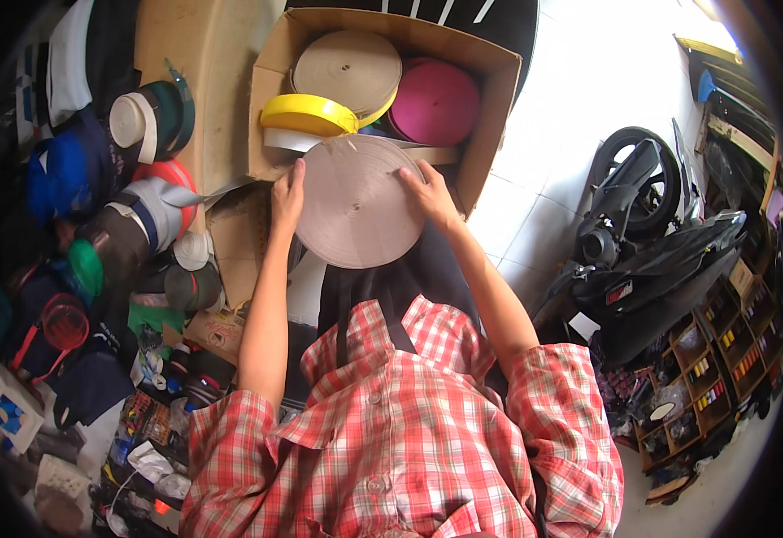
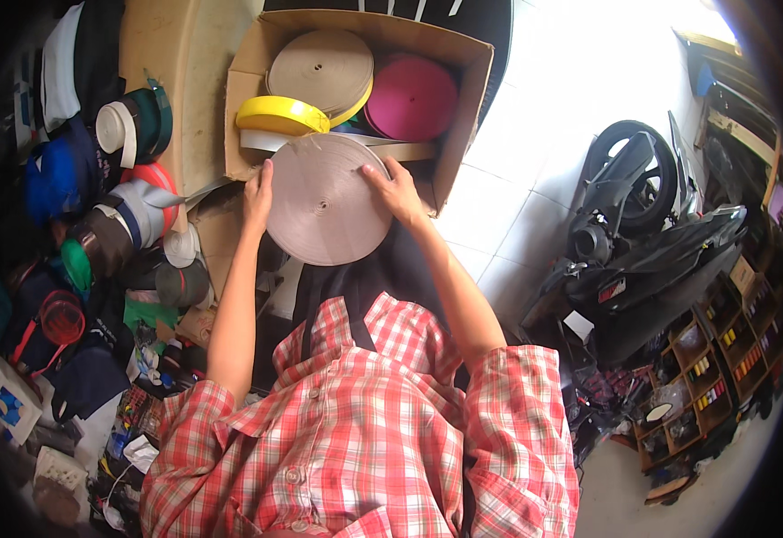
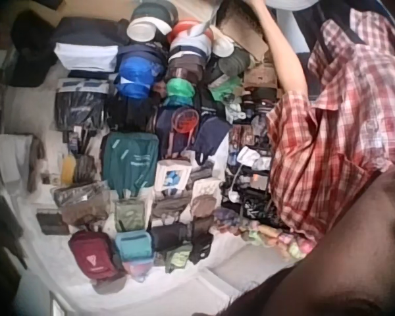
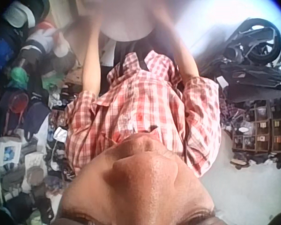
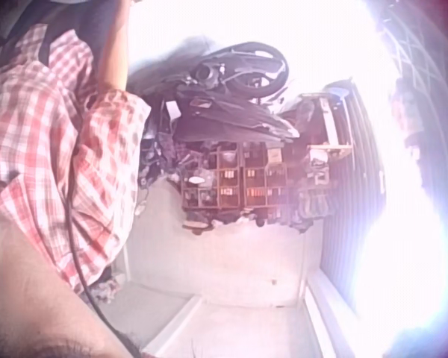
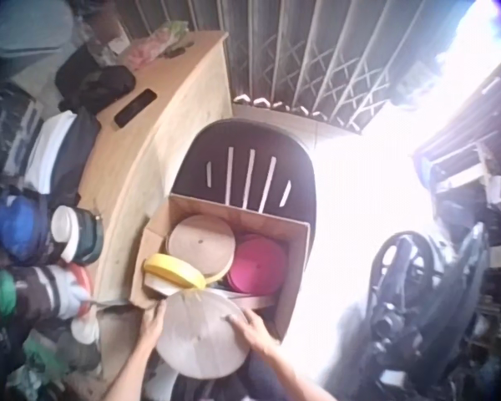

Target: The person picks up several large rolls of fabric webbing from a cardboard box one at a time and places them onto a metal storage rack.

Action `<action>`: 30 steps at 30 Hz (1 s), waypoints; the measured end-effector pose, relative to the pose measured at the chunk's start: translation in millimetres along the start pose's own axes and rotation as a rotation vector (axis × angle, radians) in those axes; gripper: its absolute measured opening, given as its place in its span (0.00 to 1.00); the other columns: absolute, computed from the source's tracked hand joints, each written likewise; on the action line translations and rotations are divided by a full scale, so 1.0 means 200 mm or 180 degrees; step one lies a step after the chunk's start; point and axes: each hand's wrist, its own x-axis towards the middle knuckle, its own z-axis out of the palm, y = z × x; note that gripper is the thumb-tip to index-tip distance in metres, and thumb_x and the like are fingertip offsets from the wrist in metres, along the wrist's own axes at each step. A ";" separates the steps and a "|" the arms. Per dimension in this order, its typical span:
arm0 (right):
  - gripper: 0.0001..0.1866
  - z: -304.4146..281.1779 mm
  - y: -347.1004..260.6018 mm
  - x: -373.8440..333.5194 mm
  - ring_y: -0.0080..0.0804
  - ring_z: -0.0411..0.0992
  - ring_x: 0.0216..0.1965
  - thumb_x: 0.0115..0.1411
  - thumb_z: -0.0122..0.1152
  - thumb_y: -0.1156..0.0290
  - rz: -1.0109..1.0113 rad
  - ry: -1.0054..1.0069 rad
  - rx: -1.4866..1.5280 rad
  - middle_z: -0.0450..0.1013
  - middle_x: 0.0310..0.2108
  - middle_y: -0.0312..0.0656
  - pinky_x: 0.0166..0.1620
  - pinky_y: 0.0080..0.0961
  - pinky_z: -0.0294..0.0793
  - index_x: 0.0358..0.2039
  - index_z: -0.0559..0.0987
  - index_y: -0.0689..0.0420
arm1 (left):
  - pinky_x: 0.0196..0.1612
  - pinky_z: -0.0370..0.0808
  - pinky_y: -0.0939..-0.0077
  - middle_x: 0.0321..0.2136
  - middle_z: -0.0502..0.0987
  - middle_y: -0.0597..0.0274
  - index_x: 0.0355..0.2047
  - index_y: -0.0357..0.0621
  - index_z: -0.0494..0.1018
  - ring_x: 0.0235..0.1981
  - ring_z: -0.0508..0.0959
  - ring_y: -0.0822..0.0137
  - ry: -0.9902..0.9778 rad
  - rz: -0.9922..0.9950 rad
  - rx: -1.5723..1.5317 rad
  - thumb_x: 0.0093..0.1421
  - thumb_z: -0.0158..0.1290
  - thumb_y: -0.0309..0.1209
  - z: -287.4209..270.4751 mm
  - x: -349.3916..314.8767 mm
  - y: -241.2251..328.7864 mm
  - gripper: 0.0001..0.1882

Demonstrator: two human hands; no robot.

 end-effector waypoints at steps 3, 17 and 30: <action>0.26 0.02 0.01 -0.02 0.30 0.71 0.39 0.62 0.54 0.49 -0.0077 0.0320 0.0014 0.75 0.37 0.47 0.45 0.27 0.69 0.44 0.75 0.63 | 0.52 0.68 0.71 0.46 0.76 0.44 0.49 0.30 0.72 0.48 0.75 0.55 -0.0007 -0.0329 0.0007 0.65 0.42 0.52 -0.01 -0.02 0.01 0.33; 0.26 -0.10 -0.24 -0.15 0.25 0.71 0.39 0.65 0.49 0.48 0.0002 -0.0248 0.1971 0.74 0.39 0.38 0.45 0.25 0.70 0.48 0.74 0.61 | 0.53 0.66 0.74 0.47 0.74 0.57 0.53 0.34 0.68 0.49 0.72 0.67 -0.0701 -0.0034 -0.1773 0.66 0.44 0.50 -0.21 -0.25 0.38 0.29; 0.37 -0.15 -0.44 -0.21 0.41 0.59 0.61 0.63 0.54 0.51 -0.0615 -0.0720 0.0879 0.59 0.61 0.50 0.63 0.31 0.55 0.63 0.58 0.62 | 0.53 0.66 0.72 0.47 0.72 0.56 0.53 0.37 0.65 0.49 0.71 0.67 -0.0188 0.0679 -0.2233 0.52 0.60 0.33 -0.47 -0.60 0.77 0.29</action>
